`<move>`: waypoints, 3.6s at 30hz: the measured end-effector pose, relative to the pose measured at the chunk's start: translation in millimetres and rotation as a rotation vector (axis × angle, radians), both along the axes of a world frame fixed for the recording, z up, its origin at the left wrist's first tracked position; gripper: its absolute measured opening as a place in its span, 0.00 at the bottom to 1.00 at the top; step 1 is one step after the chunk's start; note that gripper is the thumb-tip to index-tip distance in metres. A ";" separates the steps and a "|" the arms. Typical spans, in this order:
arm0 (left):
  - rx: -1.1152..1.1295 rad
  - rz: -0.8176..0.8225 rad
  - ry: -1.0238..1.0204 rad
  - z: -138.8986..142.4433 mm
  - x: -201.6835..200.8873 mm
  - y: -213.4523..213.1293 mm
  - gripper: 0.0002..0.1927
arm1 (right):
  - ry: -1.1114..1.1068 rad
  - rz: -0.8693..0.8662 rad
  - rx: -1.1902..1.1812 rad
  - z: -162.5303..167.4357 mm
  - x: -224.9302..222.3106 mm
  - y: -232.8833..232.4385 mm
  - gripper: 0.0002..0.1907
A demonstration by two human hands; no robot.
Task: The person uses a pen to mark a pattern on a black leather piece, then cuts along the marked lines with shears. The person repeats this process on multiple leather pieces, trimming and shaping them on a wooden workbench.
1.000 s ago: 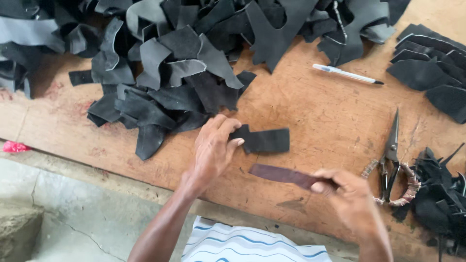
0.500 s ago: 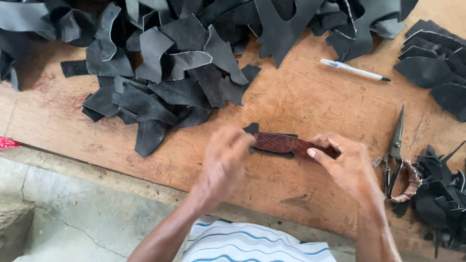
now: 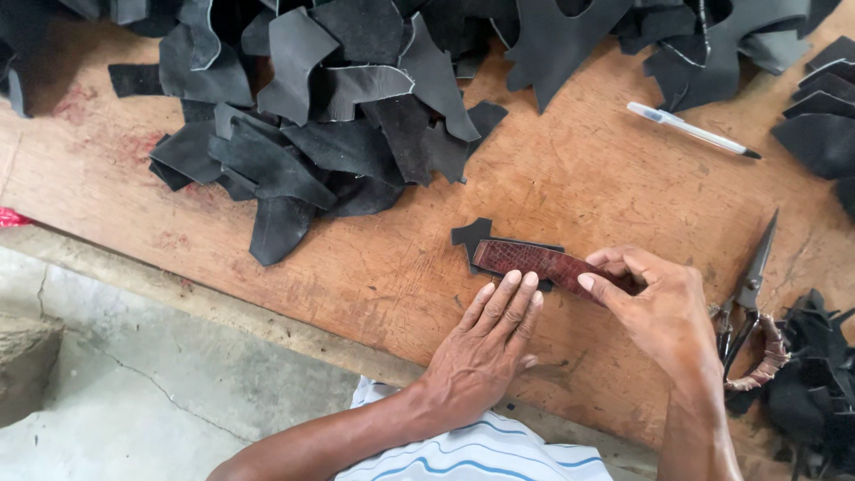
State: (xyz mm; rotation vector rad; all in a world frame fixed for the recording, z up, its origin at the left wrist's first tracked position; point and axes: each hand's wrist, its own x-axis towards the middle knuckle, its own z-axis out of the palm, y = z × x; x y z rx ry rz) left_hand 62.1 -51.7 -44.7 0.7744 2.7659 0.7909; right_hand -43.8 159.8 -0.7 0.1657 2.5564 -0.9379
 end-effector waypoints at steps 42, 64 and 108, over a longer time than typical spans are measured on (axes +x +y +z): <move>0.016 0.029 -0.002 1.3 -1.4 -1.2 0.32 | 0.018 -0.009 -0.068 -1.1 0.0 -4.0 0.13; 0.060 0.057 0.111 23.2 -31.8 -4.3 0.26 | 0.608 0.268 -0.081 -12.9 15.2 -32.2 0.11; 0.188 0.250 -0.308 36.7 -108.1 5.9 0.15 | 0.766 0.067 0.042 1.3 -127.4 -29.0 0.17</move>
